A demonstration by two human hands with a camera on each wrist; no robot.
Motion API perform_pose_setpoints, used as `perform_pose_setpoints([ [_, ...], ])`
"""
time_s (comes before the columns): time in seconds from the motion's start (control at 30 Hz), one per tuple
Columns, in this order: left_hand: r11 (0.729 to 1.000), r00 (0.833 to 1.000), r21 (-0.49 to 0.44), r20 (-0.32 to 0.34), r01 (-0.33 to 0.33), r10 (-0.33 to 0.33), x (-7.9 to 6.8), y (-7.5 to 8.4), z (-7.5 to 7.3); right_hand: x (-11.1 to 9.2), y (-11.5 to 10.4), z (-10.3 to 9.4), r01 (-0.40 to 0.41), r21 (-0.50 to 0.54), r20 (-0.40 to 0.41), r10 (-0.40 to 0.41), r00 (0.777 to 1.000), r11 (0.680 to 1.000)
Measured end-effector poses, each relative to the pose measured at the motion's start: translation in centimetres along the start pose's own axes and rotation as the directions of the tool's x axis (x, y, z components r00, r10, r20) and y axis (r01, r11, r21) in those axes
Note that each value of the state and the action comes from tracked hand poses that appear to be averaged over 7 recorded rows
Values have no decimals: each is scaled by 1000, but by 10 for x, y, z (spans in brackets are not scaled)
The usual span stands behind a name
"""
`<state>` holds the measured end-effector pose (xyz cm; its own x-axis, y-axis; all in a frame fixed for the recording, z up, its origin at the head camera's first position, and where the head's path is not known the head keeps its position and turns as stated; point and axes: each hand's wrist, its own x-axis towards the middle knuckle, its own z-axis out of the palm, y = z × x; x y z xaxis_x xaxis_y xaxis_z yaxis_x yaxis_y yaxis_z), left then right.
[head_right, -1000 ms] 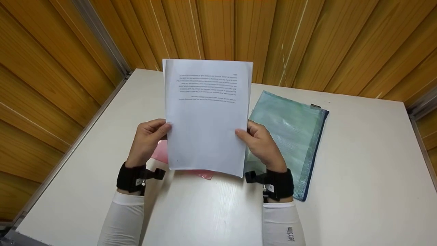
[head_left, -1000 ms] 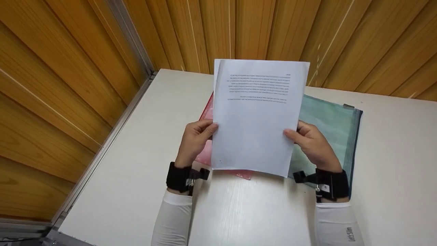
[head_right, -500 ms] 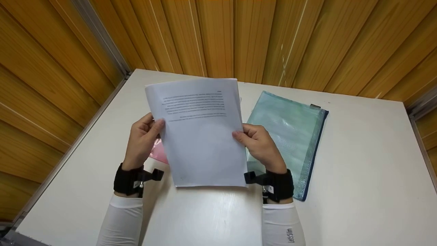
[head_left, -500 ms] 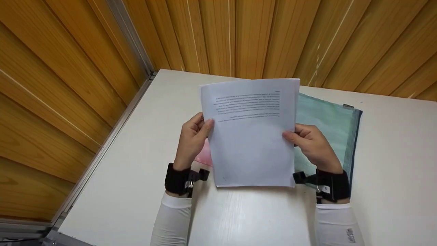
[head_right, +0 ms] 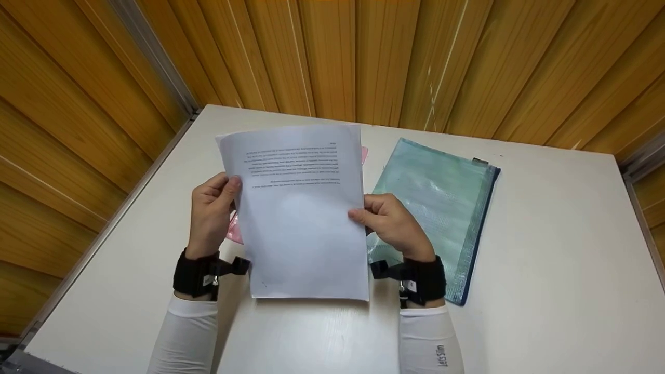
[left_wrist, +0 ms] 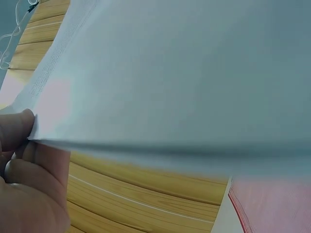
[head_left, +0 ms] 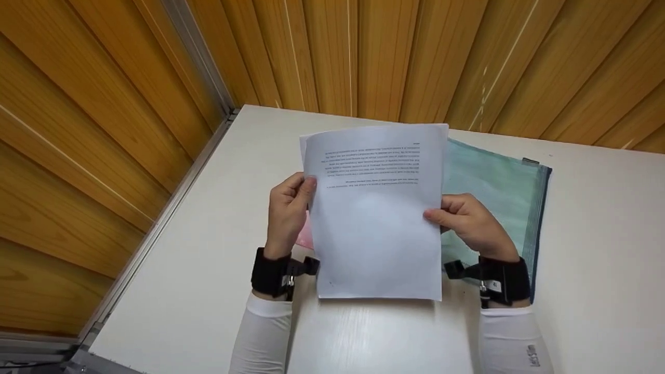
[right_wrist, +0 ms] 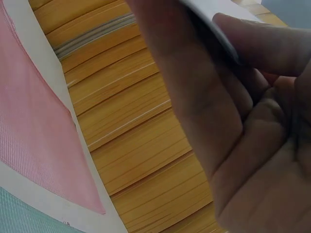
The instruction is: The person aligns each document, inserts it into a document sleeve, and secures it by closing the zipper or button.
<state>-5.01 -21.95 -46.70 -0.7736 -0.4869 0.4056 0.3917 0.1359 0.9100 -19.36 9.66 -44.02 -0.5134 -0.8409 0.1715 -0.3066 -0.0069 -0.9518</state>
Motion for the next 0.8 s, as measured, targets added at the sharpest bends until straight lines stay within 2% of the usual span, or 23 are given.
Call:
perform_pose_setpoints([
  [0.13,1000,1000,16,19,0,0,0,0,-1,-1,-1,-1,1,-5,1,-1,1000,1000],
  [0.2,1000,999,25,38,1,-2,-1,0,-1,-1,-3,1,-4,-19,-36,3,999,1000],
  [0.27,1000,998,26,63,2,-3,-1,1,-1,-1,-5,4,-12,-31,-108,9,994,999],
  [0.33,1000,996,26,91,3,-5,-1,1,0,-1,-7,8,-16,-13,-197,14,980,1000],
  [0.47,999,992,41,130,-4,-1,-1,1,2,0,-11,15,3,30,-346,8,938,1000],
  [0.57,999,991,50,134,-1,-5,-2,0,2,0,-13,19,16,27,-398,-4,918,1000],
  [0.67,999,989,46,148,7,-14,-2,0,2,1,-13,21,24,24,-420,-12,907,999],
  [0.8,1000,973,13,231,23,-25,-1,1,2,2,-13,22,39,19,-454,-26,891,999],
])
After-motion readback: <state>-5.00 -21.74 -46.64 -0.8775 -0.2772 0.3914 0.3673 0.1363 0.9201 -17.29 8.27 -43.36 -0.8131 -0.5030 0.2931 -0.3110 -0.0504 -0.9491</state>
